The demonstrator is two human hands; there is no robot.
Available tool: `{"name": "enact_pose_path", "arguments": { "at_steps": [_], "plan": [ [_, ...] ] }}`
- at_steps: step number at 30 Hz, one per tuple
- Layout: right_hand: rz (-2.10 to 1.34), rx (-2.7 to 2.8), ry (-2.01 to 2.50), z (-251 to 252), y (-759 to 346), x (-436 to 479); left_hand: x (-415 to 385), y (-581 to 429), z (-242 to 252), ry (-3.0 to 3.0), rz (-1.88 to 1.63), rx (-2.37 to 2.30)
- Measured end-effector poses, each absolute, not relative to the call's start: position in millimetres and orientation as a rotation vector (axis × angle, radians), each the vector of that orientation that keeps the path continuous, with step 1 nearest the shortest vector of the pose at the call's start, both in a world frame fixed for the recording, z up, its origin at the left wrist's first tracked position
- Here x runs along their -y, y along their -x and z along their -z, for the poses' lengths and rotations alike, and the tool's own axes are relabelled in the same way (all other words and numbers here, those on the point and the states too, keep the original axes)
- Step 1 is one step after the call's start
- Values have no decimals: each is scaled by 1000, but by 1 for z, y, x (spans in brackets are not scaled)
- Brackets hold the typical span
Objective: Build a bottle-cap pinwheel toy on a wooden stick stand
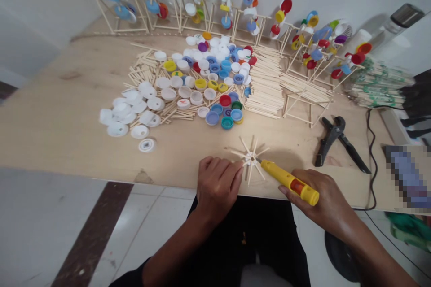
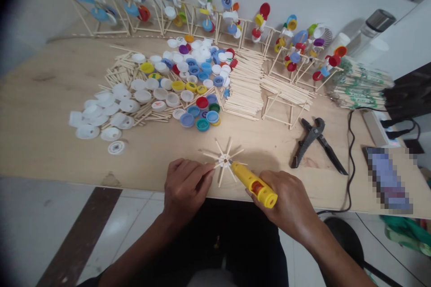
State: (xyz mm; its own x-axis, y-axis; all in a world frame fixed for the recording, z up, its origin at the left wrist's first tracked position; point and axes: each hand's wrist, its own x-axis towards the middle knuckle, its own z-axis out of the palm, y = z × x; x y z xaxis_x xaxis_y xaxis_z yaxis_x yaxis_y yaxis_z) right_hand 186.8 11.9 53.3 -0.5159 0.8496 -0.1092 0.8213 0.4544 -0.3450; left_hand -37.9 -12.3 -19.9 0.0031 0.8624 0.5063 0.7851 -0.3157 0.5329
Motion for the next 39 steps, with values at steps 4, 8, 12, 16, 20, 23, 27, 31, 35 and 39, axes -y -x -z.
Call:
{"name": "enact_pose_path", "arguments": {
  "at_steps": [4, 8, 12, 16, 20, 23, 27, 31, 35, 39],
  "plan": [
    [-551, 2617, 1488, -54, -187, -10, 13, 38, 20, -2153, -1216, -1777],
    [-535, 2628, 1480, -56, -185, -8, 13, 38, 20, -2158, -1217, -1783],
    [-559, 2614, 1492, -56, -183, -7, 13, 38, 20, -2158, -1211, -1783],
    [-560, 2601, 1471, -55, -182, -6, 13, 38, 20, -2161, -1220, -1787],
    [-549, 2610, 1471, -54, -180, -7, 14, 38, 21, -2172, -1203, -1786],
    [-556, 2608, 1479, -54, -179, -7, 14, 38, 22, -2172, -1201, -1781],
    [-552, 2605, 1451, -54, -176, -8, 13, 38, 21, -2181, -1221, -1786],
    [-541, 2605, 1442, -55, -173, -10, 12, 38, 19, -2183, -1223, -1779],
    [-523, 2597, 1432, -55, -170, -13, 12, 38, 20, -2179, -1215, -1774],
    [-481, 2595, 1443, -54, -170, -15, 12, 38, 22, -2178, -1224, -1779]
  ]
}}
